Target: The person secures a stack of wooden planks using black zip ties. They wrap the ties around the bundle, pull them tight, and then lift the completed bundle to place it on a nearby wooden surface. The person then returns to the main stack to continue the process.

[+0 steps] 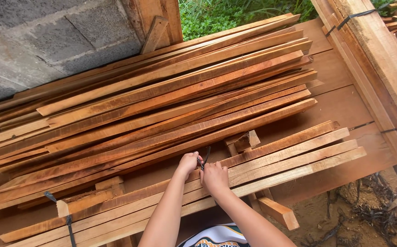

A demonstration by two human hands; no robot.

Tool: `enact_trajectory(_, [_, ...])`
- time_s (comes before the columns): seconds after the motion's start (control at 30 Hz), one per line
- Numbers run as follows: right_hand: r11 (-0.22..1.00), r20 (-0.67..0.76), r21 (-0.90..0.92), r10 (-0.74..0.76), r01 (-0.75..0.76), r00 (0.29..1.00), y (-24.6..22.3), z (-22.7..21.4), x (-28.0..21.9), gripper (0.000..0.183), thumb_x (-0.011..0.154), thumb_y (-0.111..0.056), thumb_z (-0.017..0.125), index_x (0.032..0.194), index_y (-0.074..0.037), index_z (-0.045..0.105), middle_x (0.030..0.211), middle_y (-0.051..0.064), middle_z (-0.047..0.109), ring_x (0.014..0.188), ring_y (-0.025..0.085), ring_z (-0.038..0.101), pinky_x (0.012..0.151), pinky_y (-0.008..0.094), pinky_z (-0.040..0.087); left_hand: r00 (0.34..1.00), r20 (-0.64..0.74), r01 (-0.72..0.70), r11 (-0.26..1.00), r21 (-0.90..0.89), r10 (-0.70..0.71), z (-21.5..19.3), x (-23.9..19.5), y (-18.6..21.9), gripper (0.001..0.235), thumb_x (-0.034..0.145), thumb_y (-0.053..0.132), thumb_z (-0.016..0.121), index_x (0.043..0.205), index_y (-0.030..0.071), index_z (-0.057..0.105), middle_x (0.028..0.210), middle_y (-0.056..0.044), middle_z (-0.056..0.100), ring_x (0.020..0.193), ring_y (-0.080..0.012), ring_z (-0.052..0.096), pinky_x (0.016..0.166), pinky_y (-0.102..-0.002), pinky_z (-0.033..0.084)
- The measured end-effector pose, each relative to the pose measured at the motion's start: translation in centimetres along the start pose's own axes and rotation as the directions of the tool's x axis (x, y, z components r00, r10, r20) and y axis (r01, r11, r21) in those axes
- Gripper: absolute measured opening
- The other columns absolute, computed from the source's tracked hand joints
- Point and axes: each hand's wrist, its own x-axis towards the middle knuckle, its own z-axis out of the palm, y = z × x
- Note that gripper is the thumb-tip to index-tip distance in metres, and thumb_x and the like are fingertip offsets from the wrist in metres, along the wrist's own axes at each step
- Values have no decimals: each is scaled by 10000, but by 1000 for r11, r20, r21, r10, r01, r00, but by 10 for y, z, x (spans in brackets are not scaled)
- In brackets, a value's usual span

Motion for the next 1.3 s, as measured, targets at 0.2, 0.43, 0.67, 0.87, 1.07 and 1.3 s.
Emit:
enact_trajectory(0.2, [991, -21, -25, -135, 134, 991, 20, 11, 17, 308, 926, -390, 491, 755, -208, 671, 664, 51, 706, 829, 266, 672, 768, 457, 445, 977, -52, 172, 910, -377, -206, 37, 40, 1, 371, 989, 328, 519, 791, 117, 750, 580, -13, 671, 583, -168, 647, 478, -256, 459])
enact_trajectory(0.43, [947, -174, 165, -247, 275, 953, 19, -22, -12, 258, 896, -256, 569, 677, -127, 614, 588, 106, 636, 747, 298, 661, 642, 392, 535, 958, 46, 269, 828, -493, -283, 55, 91, -33, 379, 1027, 323, 479, 770, 126, 674, 572, 55, 522, 594, -143, 531, 670, -391, 514])
enact_trajectory(0.67, [918, -250, 84, -357, 387, 900, 26, -2, -10, 248, 911, -232, 595, 684, -136, 569, 584, 80, 594, 769, 284, 651, 618, 366, 559, 970, -21, 190, 808, -557, -243, 53, 72, -22, 382, 1027, 303, 521, 743, 110, 687, 606, 35, 537, 612, -123, 533, 665, -363, 504])
enact_trajectory(0.87, [911, -85, 398, -83, 110, 993, 17, -45, -1, 322, 931, -409, 594, 736, -155, 630, 654, 104, 633, 793, 308, 677, 659, 410, 571, 997, -72, -14, 967, -253, -4, 23, 33, -3, 383, 999, 471, 548, 881, 219, 812, 774, 27, 766, 785, -139, 651, 725, -289, 493])
enact_trajectory(1.07, [956, -41, 288, -42, 52, 998, 24, -25, 49, 266, 920, -469, 665, 963, -218, 741, 1118, -47, 654, 1195, 242, 554, 1031, 463, 381, 993, -19, -118, 931, -345, 118, -18, -33, 4, 334, 992, 337, 578, 1082, 118, 813, 1057, -118, 781, 1016, -224, 724, 896, -367, 572])
enact_trajectory(1.3, [824, 302, 501, 121, -265, 946, 24, -1, 76, 290, 1010, -466, 561, 965, -288, 785, 1160, -103, 752, 1328, 175, 530, 1246, 619, 40, 994, -36, -98, 985, 141, 104, 13, 7, -52, 148, 797, 433, 723, 884, 379, 830, 890, 43, 786, 1002, -275, 726, 866, -378, 586])
